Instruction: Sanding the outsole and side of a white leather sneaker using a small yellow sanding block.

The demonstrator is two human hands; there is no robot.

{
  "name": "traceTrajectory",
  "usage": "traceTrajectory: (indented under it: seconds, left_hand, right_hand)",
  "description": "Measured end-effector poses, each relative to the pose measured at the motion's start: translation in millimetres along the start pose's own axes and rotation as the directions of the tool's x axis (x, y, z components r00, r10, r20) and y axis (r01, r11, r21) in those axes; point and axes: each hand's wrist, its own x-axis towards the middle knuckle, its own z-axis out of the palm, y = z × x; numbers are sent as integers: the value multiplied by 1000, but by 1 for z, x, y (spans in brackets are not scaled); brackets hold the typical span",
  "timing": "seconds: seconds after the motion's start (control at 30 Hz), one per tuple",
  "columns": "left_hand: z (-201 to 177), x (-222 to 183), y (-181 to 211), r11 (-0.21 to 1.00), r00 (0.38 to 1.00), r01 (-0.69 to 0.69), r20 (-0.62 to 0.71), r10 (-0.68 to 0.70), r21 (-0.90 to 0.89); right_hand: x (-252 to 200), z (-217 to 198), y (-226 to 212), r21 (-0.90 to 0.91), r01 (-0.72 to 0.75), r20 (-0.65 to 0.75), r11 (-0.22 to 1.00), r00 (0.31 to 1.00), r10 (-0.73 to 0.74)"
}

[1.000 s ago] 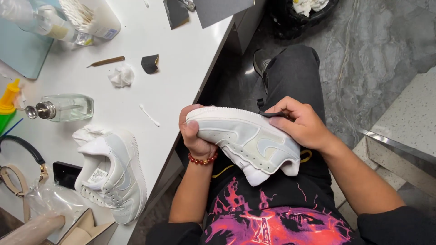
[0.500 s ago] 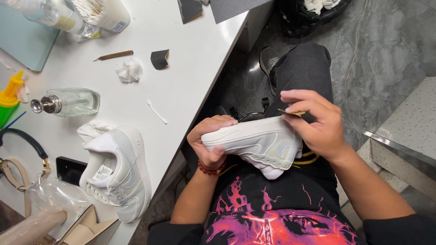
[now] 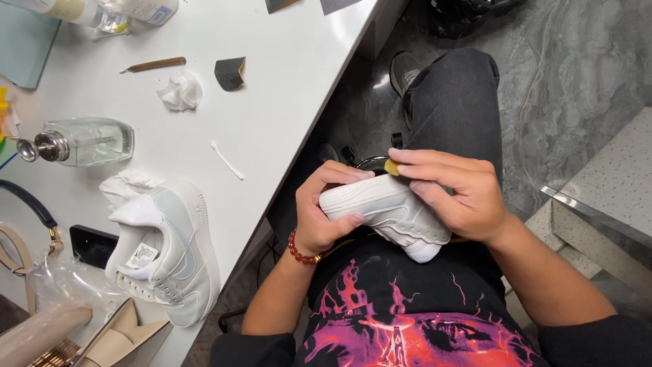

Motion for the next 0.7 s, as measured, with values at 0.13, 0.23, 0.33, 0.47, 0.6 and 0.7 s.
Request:
traceTrajectory:
  seconds: [0.13, 0.23, 0.33, 0.47, 0.6, 0.7]
  left_hand:
    - [5, 0, 4, 996, 997, 68, -20, -69, -60]
    - [5, 1, 1, 998, 998, 37, -41, -39, -59]
    - [8, -1, 3, 993, 997, 64, -36, -68, -104]
    - [10, 7, 21, 996, 996, 89, 5, -89, 7]
    - [17, 23, 57, 917, 988, 138, 12, -154, 373]
    - [26, 23, 65, 888, 966, 259, -118, -231, 380]
  right_hand:
    - [-24, 1, 18, 13, -130, -147, 991, 981, 130]
    - [-41, 1, 38, 261, -206, -308, 943, 908, 283]
    - [-38, -3, 37, 502, -169, -294, 848, 889, 351]
    - [-27, -7, 37, 634, -308, -54, 709, 898, 437]
    - [-34, 4, 52, 748, -397, 62, 531, 839, 540]
    - [-41, 10, 54, 764, -362, 38, 534, 851, 523]
